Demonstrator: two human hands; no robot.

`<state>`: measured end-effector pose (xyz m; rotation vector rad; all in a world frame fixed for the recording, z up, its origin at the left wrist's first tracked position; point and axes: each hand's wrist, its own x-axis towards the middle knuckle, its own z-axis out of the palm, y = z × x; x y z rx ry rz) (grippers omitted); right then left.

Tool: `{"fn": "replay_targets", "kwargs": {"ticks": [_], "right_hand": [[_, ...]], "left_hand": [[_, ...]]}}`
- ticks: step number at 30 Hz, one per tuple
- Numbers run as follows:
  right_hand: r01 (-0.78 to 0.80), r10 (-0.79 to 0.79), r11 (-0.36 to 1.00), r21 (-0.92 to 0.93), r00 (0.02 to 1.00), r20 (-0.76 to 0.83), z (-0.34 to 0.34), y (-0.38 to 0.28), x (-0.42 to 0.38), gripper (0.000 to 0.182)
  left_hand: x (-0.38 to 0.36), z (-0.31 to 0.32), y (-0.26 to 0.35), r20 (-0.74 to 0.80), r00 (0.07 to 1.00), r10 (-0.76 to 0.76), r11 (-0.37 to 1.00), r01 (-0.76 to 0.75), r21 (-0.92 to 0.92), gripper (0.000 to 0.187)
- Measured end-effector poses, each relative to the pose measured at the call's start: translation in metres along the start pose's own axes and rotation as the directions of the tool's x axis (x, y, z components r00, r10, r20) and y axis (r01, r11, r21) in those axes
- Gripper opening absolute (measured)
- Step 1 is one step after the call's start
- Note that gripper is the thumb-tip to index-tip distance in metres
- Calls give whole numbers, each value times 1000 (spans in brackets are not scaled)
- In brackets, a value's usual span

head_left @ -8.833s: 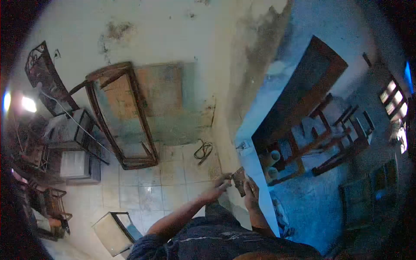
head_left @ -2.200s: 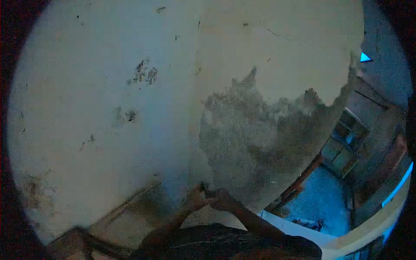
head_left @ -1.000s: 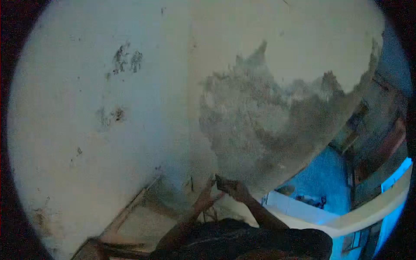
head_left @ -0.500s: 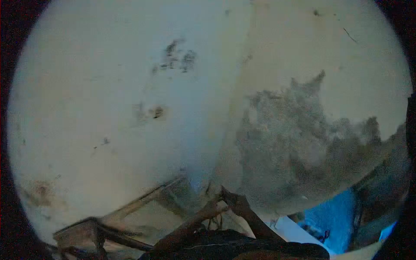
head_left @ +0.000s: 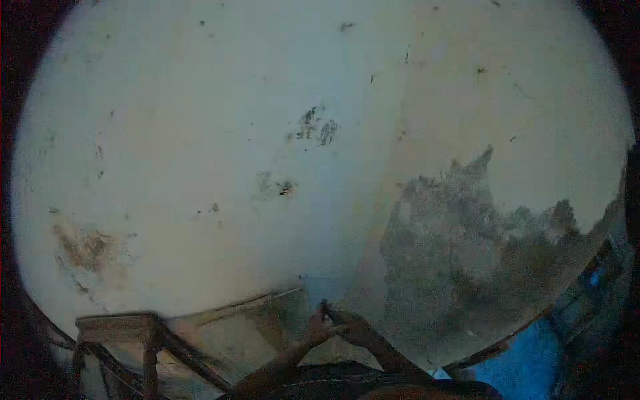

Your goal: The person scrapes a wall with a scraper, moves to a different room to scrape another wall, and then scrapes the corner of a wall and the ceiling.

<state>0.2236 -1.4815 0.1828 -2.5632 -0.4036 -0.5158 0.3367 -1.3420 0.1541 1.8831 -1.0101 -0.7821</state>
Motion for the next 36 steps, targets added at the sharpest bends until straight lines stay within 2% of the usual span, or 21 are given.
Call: {"fn": "replay_targets", "kwargs": {"ticks": [1,2,3,5,7,9,10,12,14,16,18,19,21,23,25,28,31,32,34,35,36], "right_hand": [[15,-15,1000,-10,1000,-4,2,4,-2,48],[-223,220,975,5,963,155,-16,-17,9,47],[-449,432,893,-18,849,304,-32,-32,19,47],[-487,469,873,-29,821,325,-56,-43,23,50],[-538,513,842,-33,781,355,-63,-38,8,53],[-436,407,836,334,900,155,-52,-24,-15,57],[-427,403,841,332,904,143,-53,-21,-20,57],[-569,519,765,301,822,234,-62,-31,-30,50],[-521,505,813,260,853,130,-8,22,-81,47],[-472,477,856,211,878,30,-3,28,-91,45],[-629,576,707,324,778,251,-51,-33,-58,45],[-628,574,710,320,779,253,-50,-31,-59,45],[-353,378,867,353,926,-2,-42,-31,-62,45],[-333,358,869,366,934,0,-47,-37,-53,44],[-315,340,870,379,940,1,-41,-39,-46,43],[-412,431,810,417,901,51,4,-15,-55,46],[-326,295,771,547,944,147,61,15,-71,50],[-125,174,499,858,984,43,83,9,-69,51],[101,110,120,988,987,-114,98,6,-72,52],[22,123,190,982,991,-46,99,2,-73,52],[-165,182,388,907,978,101,96,1,-77,52]], "left_hand": [[1,3,-4,-114,987,114,984,-127,-121,107],[4,9,-8,-236,948,211,937,-265,-226,109],[11,15,-16,-247,942,227,935,-282,-216,109],[24,27,-32,-272,956,110,911,-206,-356,110],[12,21,7,-280,950,140,903,-239,-357,109],[-2,23,30,-285,943,171,896,-269,-353,109],[-3,25,35,-266,948,173,876,-272,-398,108],[2,32,32,-244,952,182,854,-276,-441,109],[13,45,17,-120,993,20,996,-31,-89,114],[9,48,31,-163,982,100,995,-98,24,114],[-3,43,52,-199,963,179,979,-154,136,113],[-11,33,67,-166,972,168,982,-150,117,110],[-31,25,90,-139,979,148,986,-136,94,107],[-45,25,104,-116,990,80,978,-100,-183,99],[-45,24,87,-128,989,80,978,-103,-183,100],[-54,21,61,-171,983,61,973,-96,-208,100],[-68,16,38,-204,979,20,965,-72,-254,101],[-72,15,32,-214,977,7,961,-65,-267,101],[-79,15,22,-223,975,-17,957,-48,-285,102],[-84,16,19,-227,973,-26,956,-42,-291,102],[-89,15,16,-228,973,-33,954,-37,-297,102]]}}
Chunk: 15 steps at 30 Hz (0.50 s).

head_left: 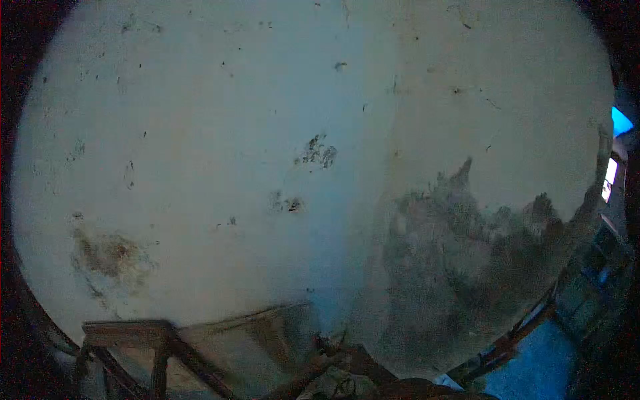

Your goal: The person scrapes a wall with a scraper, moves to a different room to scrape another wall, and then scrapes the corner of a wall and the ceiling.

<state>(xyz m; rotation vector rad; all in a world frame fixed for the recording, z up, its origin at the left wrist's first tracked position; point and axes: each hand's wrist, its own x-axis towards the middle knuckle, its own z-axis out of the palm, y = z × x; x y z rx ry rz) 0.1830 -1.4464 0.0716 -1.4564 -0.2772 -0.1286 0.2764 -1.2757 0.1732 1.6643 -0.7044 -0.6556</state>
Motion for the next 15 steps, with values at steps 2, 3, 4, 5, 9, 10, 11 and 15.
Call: {"fn": "replay_targets", "kwargs": {"ticks": [2,3,4,5,9,10,11,15], "right_hand": [[-224,239,909,-352,971,1,0,-5,-7,52],[-265,292,873,-410,956,4,1,-10,-9,52],[-286,321,861,-421,947,13,4,-19,-9,52],[-310,354,850,-427,935,26,6,-25,-11,52],[-436,458,760,-483,886,-80,14,-39,-25,54],[-486,477,711,-508,864,-159,17,-40,-31,56],[-402,409,727,-557,905,-119,35,-90,-27,58],[-328,337,545,-771,928,-156,38,-88,-64,59]], "left_hand": [[-10,-2,-3,-12,1000,-11,1000,11,-8,103],[-16,-2,-2,-19,999,-34,999,34,0,104],[-23,-2,0,-28,998,-63,998,63,9,104],[-31,0,3,-44,989,-144,988,146,44,102],[-33,19,-27,-52,999,14,999,-16,-32,100],[-29,22,-41,-5,998,60,992,-60,-114,99],[-38,24,-38,17,997,78,985,-74,-155,99],[-72,31,8,86,996,29,994,-20,-104,99]]}}
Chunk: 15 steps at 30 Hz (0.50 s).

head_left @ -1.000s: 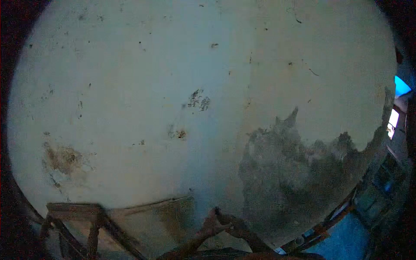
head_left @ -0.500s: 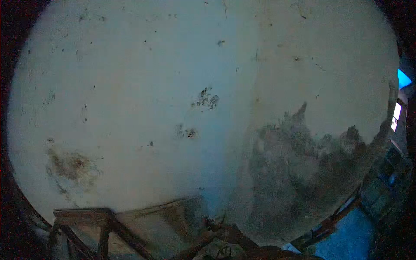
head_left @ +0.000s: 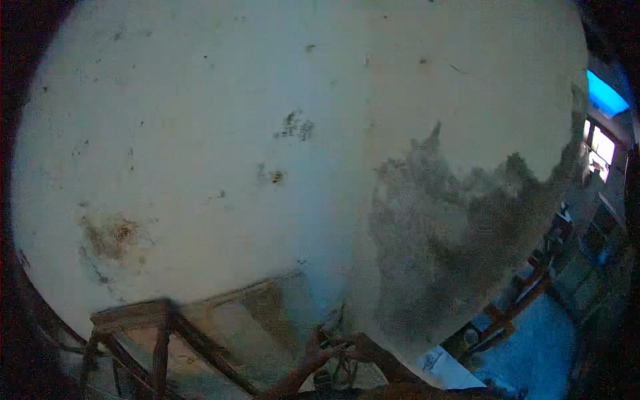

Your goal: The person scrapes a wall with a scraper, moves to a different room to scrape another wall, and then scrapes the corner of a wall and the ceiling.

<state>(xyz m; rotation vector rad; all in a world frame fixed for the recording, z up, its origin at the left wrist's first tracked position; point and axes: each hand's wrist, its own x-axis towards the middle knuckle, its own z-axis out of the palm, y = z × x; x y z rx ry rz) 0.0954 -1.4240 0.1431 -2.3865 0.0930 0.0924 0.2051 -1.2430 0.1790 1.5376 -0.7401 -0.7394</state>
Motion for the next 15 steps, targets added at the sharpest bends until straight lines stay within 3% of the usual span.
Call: {"fn": "replay_targets", "kwargs": {"ticks": [1,2,3,4,7,9,12,14,15], "right_hand": [[-28,26,996,-80,999,-22,3,5,-10,58],[71,-72,988,141,997,2,-7,-3,-22,57],[158,-173,921,356,985,9,-13,-9,-38,56],[152,-165,922,357,986,6,-20,-13,-52,56],[-71,42,938,339,995,90,-13,-22,-102,51],[-93,152,946,312,973,-173,9,-26,-139,47],[-174,343,846,504,902,-264,34,-41,-167,45],[-264,247,964,12,884,-396,54,-32,-181,45],[-376,368,924,64,832,-415,35,-61,-186,41]], "left_hand": [[1,9,-14,-5,1000,-6,991,7,137,100],[-1,19,-22,-10,1000,-9,963,11,271,100],[-11,33,-19,0,1000,-18,963,17,267,100],[-15,44,-17,16,1000,-14,969,10,246,100],[-30,83,-22,59,998,17,981,-28,190,100],[-37,113,-32,83,996,34,985,-47,166,101],[-55,147,-45,90,993,78,988,-89,130,101],[-80,167,-49,69,971,229,947,-239,213,101],[-89,171,-33,82,981,173,964,-186,192,101]]}}
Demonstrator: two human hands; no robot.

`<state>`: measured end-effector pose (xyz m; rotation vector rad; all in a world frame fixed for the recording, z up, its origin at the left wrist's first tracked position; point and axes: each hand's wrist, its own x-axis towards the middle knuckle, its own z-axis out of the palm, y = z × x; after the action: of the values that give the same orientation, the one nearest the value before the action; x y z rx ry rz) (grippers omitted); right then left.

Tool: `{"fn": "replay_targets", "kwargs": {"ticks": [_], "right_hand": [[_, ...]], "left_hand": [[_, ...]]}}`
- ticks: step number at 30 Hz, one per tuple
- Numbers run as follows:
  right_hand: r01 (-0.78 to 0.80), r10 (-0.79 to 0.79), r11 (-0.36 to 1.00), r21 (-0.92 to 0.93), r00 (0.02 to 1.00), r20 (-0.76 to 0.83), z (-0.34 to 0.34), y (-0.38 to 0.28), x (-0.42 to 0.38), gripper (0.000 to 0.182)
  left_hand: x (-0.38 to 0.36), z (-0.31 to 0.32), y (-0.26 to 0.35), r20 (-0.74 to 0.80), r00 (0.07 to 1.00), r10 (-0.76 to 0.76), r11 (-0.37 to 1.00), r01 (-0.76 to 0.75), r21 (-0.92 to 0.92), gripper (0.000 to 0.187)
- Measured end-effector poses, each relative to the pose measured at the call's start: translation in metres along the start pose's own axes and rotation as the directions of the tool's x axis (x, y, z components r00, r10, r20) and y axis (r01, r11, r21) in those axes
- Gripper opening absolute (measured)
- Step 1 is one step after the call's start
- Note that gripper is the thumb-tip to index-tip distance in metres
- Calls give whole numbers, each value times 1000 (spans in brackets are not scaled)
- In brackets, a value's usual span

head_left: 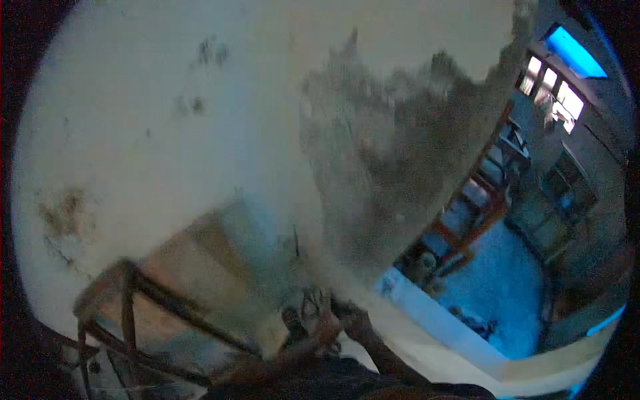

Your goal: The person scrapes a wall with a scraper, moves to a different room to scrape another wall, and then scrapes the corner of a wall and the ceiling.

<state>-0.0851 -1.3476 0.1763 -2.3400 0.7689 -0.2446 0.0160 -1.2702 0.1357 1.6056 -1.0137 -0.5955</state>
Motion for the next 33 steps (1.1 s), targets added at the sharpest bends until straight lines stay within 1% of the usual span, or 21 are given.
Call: {"fn": "replay_targets", "kwargs": {"ticks": [1,2,3,4,5,6,7,9,11,13,14,15,18,19,21,22,23,27,30,31,33], "right_hand": [[-134,134,991,-5,991,-14,-15,-18,3,38],[2,51,972,236,974,-220,11,18,-6,31],[90,-28,986,141,921,-389,12,25,-3,27],[78,24,961,265,933,-360,-10,7,4,25],[-45,52,999,29,946,-321,-2,27,9,25],[136,-76,985,110,900,-430,-15,20,26,25],[148,-51,969,197,903,-427,-18,24,37,26],[144,-59,976,165,899,-433,-29,27,55,26],[142,-12,957,252,891,-454,-39,18,90,26],[-56,37,998,-43,932,-361,-46,18,126,26],[-39,117,975,218,927,-357,-50,9,146,30],[-13,87,979,204,931,-354,-47,11,170,30],[208,-143,974,86,867,-478,-27,45,253,36],[152,-214,975,-159,821,-529,-25,57,284,37],[78,-305,914,-397,779,-548,-30,33,343,38],[56,-101,994,-91,766,-635,-32,18,371,38],[28,128,974,224,747,-652,-34,5,390,37],[50,7,997,63,724,-689,-68,14,369,40],[61,-54,998,-16,689,-723,-60,17,380,39],[55,-67,998,-41,673,-737,-54,13,385,39],[44,-92,996,-83,644,-759,-40,13,388,39]], "left_hand": [[13,-7,12,70,996,-50,998,52,-26,100],[18,-1,11,131,987,-98,994,104,-45,99],[27,6,2,116,992,46,993,-33,-111,95],[37,12,-8,72,984,163,985,-158,-76,90],[47,18,-18,27,960,278,960,-277,-30,85],[52,7,-4,82,972,222,974,-216,-73,85],[57,-3,12,137,977,163,983,-149,-109,85],[65,-9,13,204,976,76,989,-48,-140,85],[85,-7,1,153,956,249,952,-213,-220,86],[105,-17,-3,180,955,235,953,-191,-233,84],[123,-27,-3,181,957,225,954,-180,-239,83],[140,-37,-2,182,959,215,955,-168,-244,81],[209,-73,-7,178,959,219,950,-168,-264,75],[234,-82,-15,162,942,294,933,-246,-264,73],[279,-107,-16,135,922,362,910,-317,-269,72],[298,-119,-10,205,943,261,924,-183,-334,71],[316,-126,-11,286,945,162,918,-38,-394,70],[328,-96,-2,214,934,285,846,-140,-514,69],[334,-104,-7,292,898,329,819,-118,-561,70],[339,-137,11,264,896,357,880,-228,-416,71],[337,-155,8,249,890,382,911,-317,-262,72]]}}
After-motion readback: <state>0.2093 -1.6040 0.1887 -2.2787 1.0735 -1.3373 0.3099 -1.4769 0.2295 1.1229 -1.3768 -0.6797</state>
